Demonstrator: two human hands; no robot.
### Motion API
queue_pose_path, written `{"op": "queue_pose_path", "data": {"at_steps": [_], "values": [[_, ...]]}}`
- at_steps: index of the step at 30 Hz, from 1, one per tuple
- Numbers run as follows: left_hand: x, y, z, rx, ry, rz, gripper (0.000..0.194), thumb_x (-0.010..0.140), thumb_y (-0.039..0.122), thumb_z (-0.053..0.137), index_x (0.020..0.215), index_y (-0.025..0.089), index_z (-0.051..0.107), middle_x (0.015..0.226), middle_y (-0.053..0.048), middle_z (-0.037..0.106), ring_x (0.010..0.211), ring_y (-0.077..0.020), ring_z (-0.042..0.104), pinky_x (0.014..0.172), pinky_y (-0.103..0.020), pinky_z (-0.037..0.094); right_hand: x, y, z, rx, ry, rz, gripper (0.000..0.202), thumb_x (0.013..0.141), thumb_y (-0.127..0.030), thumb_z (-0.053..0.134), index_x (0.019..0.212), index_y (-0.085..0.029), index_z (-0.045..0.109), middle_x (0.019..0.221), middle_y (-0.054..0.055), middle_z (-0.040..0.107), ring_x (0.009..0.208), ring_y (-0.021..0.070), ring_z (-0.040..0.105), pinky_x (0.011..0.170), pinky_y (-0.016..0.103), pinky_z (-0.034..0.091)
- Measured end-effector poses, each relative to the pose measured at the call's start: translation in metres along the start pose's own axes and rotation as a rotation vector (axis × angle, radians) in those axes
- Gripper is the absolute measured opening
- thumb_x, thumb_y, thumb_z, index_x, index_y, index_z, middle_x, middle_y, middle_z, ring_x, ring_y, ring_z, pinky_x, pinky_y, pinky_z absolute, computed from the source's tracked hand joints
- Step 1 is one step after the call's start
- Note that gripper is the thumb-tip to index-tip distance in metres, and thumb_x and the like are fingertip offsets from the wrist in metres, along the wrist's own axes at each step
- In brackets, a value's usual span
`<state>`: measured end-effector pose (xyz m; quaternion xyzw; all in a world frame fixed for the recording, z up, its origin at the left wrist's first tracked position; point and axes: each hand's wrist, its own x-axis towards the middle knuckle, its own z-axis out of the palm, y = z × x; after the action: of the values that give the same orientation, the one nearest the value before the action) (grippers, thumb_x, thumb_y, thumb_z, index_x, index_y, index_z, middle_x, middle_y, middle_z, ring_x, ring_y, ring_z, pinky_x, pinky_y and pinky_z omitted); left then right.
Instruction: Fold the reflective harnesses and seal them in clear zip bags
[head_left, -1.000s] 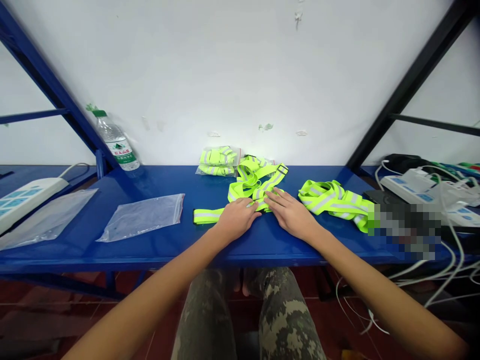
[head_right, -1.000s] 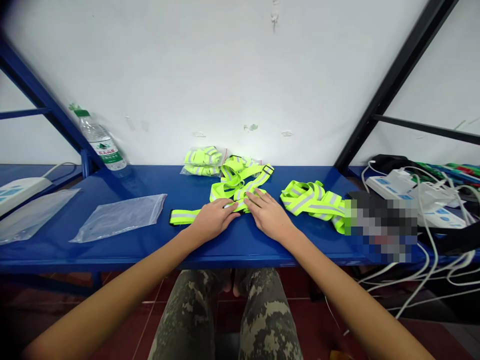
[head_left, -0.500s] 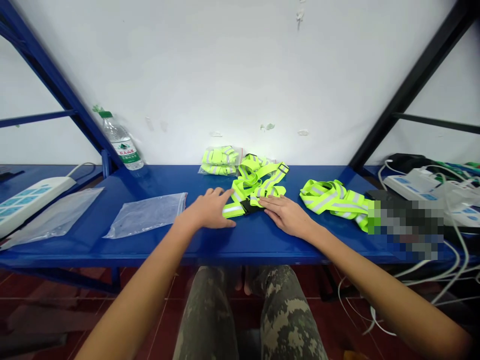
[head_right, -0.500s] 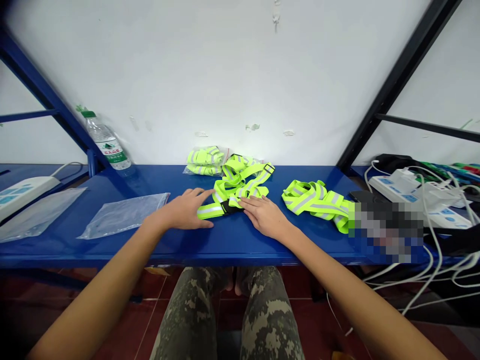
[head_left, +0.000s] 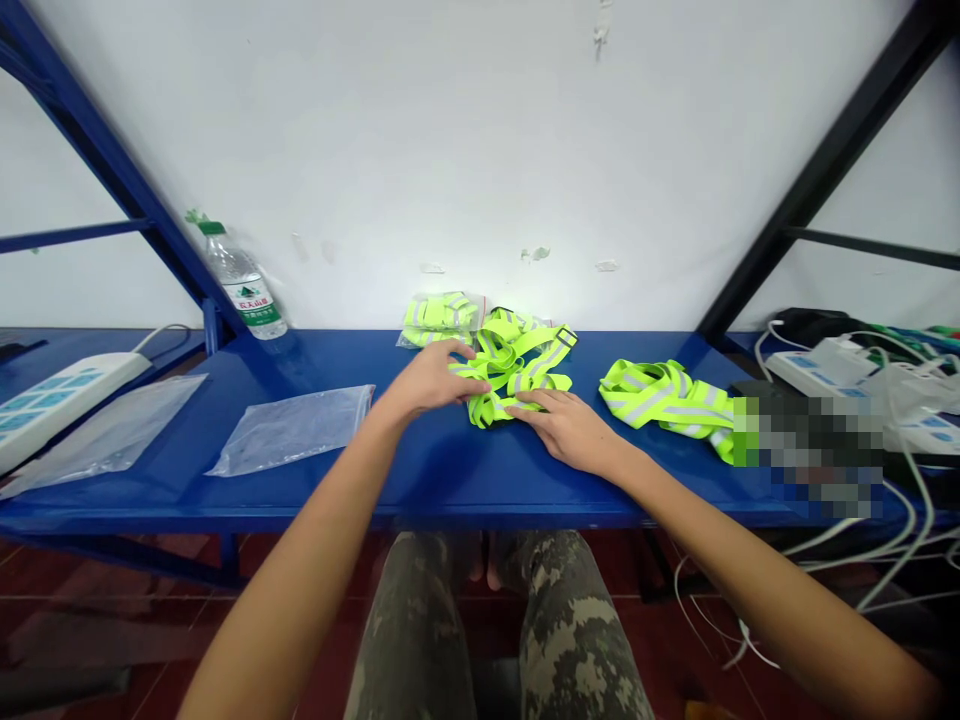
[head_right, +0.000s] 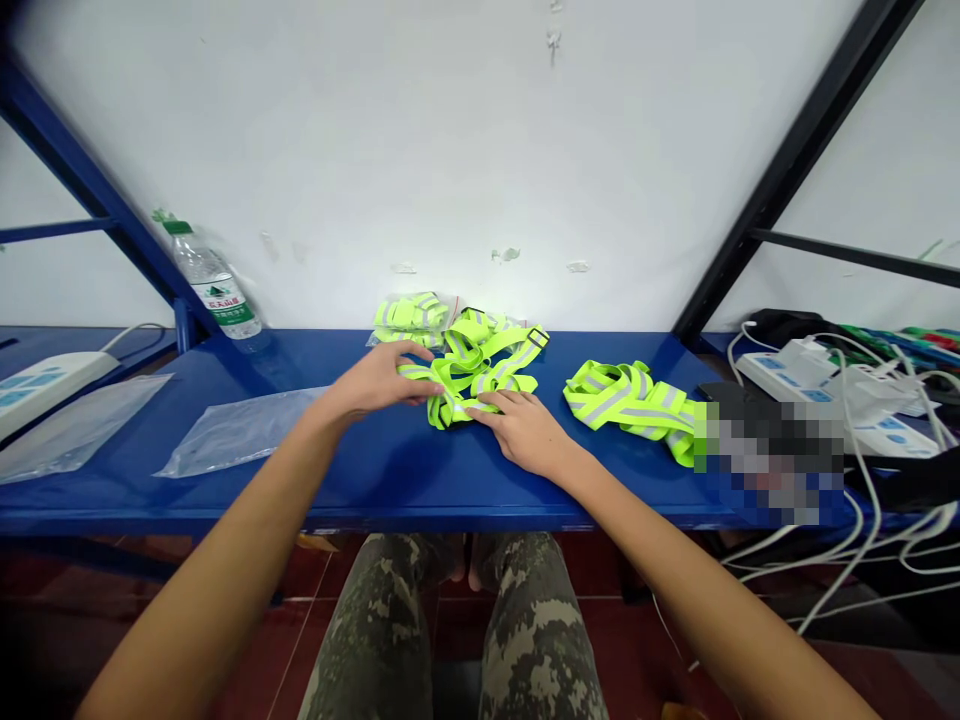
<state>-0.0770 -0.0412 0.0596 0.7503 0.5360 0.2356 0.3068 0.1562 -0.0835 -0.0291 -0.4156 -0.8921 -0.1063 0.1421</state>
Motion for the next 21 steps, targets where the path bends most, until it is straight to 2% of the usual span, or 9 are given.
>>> {"op": "queue_pose_path", "data": {"at_steps": [3,6,8,10,12,14,17,19,21], "values": [[0.012,0.006,0.032,0.158,0.168,0.194,0.052,0.070,0.041,0.079,0.111,0.014,0.064,0.105,-0.010,0.070,0.098,-0.0271,0.066,0.086,-0.040,0.053,0.000,0.000,0.000,-0.003,-0.002,-0.004,0.046,0.095,-0.014,0.042,0.137,-0.023,0.057,0.133,0.012,0.058,0.119,0.0278,0.055,0.096,0.044,0.047],[0.021,0.002,0.058,0.190,0.156,0.311,0.053,0.075,0.039,0.074,0.120,0.014,0.060,0.097,-0.009,0.070,0.090,-0.0254,0.066,0.083,-0.038,0.053,-0.002,0.002,0.004,0.030,0.009,-0.009,0.046,0.094,-0.014,0.043,0.137,-0.023,0.057,0.130,0.013,0.059,0.121,0.0276,0.054,0.099,0.046,0.046],[0.024,-0.006,0.069,0.135,0.132,0.352,0.064,0.078,0.042,0.072,0.131,0.012,0.052,0.100,-0.009,0.070,0.091,-0.0243,0.066,0.085,-0.037,0.053,-0.003,0.003,0.008,0.074,0.031,-0.010,0.048,0.093,-0.011,0.042,0.137,-0.023,0.056,0.132,0.013,0.057,0.126,0.0277,0.050,0.103,0.048,0.043],[0.024,-0.016,0.078,0.074,0.122,0.381,0.078,0.081,0.045,0.070,0.144,0.010,0.039,0.110,-0.012,0.068,0.101,-0.0245,0.065,0.090,-0.037,0.052,-0.004,0.005,0.012,0.131,0.061,-0.008,0.049,0.093,-0.009,0.040,0.137,-0.022,0.056,0.130,0.013,0.058,0.126,0.0274,0.050,0.105,0.051,0.042],[0.021,-0.025,0.085,0.062,0.115,0.425,0.080,0.087,0.044,0.064,0.149,0.008,0.029,0.120,-0.016,0.065,0.111,-0.0252,0.062,0.096,-0.038,0.050,-0.006,0.006,0.014,0.201,0.096,-0.006,0.049,0.092,-0.007,0.040,0.135,-0.021,0.058,0.121,0.013,0.062,0.120,0.0261,0.054,0.103,0.050,0.044],[0.016,-0.031,0.091,0.122,0.122,0.490,0.070,0.093,0.043,0.055,0.148,0.008,0.031,0.130,-0.019,0.061,0.121,-0.0267,0.058,0.102,-0.040,0.047,-0.007,0.007,0.015,0.270,0.140,-0.008,0.046,0.091,-0.007,0.040,0.129,-0.021,0.062,0.113,0.013,0.064,0.114,0.0251,0.057,0.101,0.048,0.047],[0.008,-0.033,0.097,0.279,0.123,0.595,0.055,0.100,0.043,0.041,0.141,0.007,0.043,0.136,-0.020,0.057,0.128,-0.0275,0.054,0.108,-0.043,0.041,-0.010,0.008,0.014,0.323,0.214,0.021,0.041,0.089,-0.007,0.041,0.118,-0.020,0.069,0.118,0.014,0.061,0.117,0.0256,0.056,0.100,0.045,0.049],[0.004,-0.032,0.099,0.390,0.100,0.631,0.051,0.101,0.043,0.035,0.135,0.008,0.049,0.135,-0.019,0.058,0.127,-0.0270,0.054,0.109,-0.043,0.040,-0.011,0.008,0.014,0.358,0.266,0.066,0.036,0.090,-0.009,0.042,0.110,-0.020,0.071,0.120,0.014,0.059,0.113,0.0244,0.058,0.097,0.043,0.051],[0.002,-0.030,0.100,0.493,0.080,0.634,0.053,0.101,0.045,0.035,0.135,0.007,0.049,0.138,-0.020,0.056,0.127,-0.0281,0.053,0.109,-0.044,0.039,-0.011,0.008,0.013,0.407,0.321,0.132,0.028,0.091,-0.013,0.046,0.104,-0.020,0.070,0.113,0.012,0.063,0.106,0.0227,0.062,0.094,0.040,0.052]]}}
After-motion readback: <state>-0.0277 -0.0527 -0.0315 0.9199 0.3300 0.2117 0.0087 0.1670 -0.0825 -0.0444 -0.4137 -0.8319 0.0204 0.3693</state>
